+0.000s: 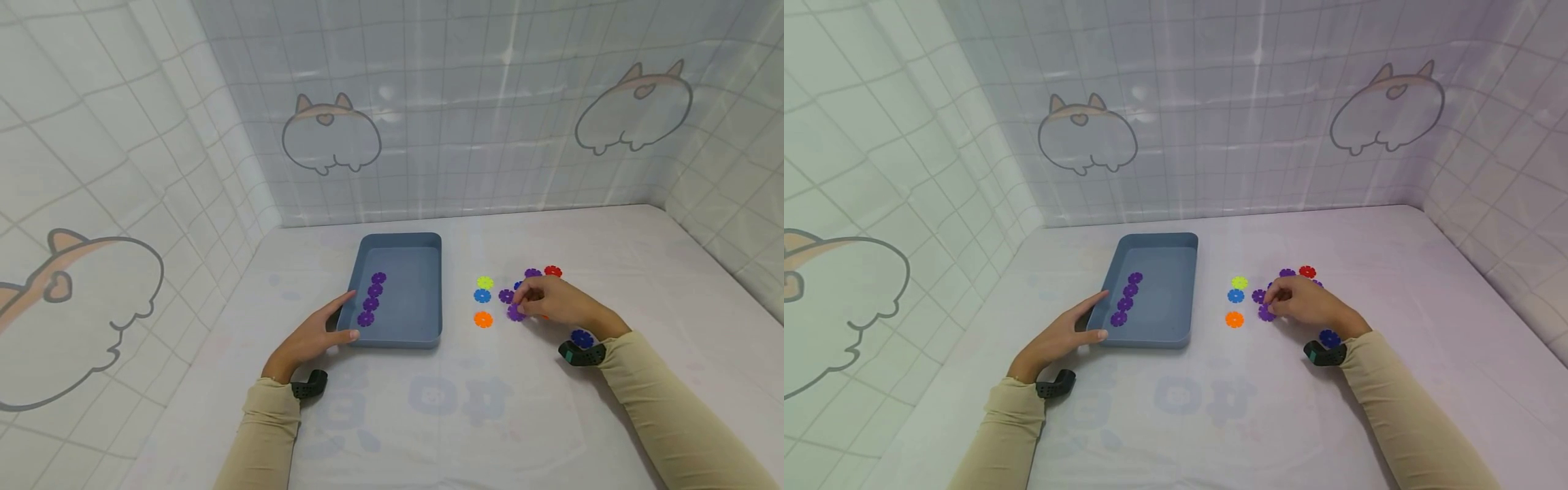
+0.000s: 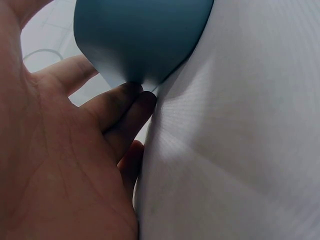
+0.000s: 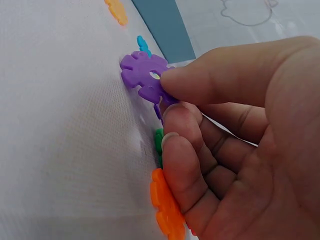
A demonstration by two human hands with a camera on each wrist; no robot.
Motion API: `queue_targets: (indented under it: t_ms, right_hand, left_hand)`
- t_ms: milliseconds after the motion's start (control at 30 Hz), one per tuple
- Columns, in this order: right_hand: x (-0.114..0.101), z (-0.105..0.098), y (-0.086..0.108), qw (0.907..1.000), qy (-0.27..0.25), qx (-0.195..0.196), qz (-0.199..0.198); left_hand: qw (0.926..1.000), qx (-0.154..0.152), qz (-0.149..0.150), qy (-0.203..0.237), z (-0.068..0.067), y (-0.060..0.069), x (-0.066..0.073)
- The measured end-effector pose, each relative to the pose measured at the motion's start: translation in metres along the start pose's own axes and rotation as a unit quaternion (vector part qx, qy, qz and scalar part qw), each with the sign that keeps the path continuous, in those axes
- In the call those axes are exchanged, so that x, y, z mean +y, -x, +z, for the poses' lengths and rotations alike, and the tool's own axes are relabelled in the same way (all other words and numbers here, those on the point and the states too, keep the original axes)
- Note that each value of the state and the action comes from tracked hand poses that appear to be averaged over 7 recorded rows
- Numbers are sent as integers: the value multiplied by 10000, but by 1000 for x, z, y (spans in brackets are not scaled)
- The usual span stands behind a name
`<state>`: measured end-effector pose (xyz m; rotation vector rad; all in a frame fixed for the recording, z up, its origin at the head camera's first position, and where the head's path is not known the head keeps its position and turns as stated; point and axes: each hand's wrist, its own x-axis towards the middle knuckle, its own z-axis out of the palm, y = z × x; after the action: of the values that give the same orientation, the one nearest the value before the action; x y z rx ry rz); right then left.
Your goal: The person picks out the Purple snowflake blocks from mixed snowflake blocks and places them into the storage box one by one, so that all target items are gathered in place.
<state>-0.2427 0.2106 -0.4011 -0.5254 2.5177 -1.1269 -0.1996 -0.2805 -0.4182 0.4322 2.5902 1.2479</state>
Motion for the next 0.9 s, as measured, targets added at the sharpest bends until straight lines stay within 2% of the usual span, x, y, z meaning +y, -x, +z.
queue_targets:
  t_ms: [367,900]
  right_hand:
    - [2,-1,-1,9996,-51,212,206]
    - [3,-2,-2,9964,-326,754,227]
  left_hand:
    - [9998,-33,-53,187,0,1,1]
    - [9997,-63,-22,226,0,2,1]
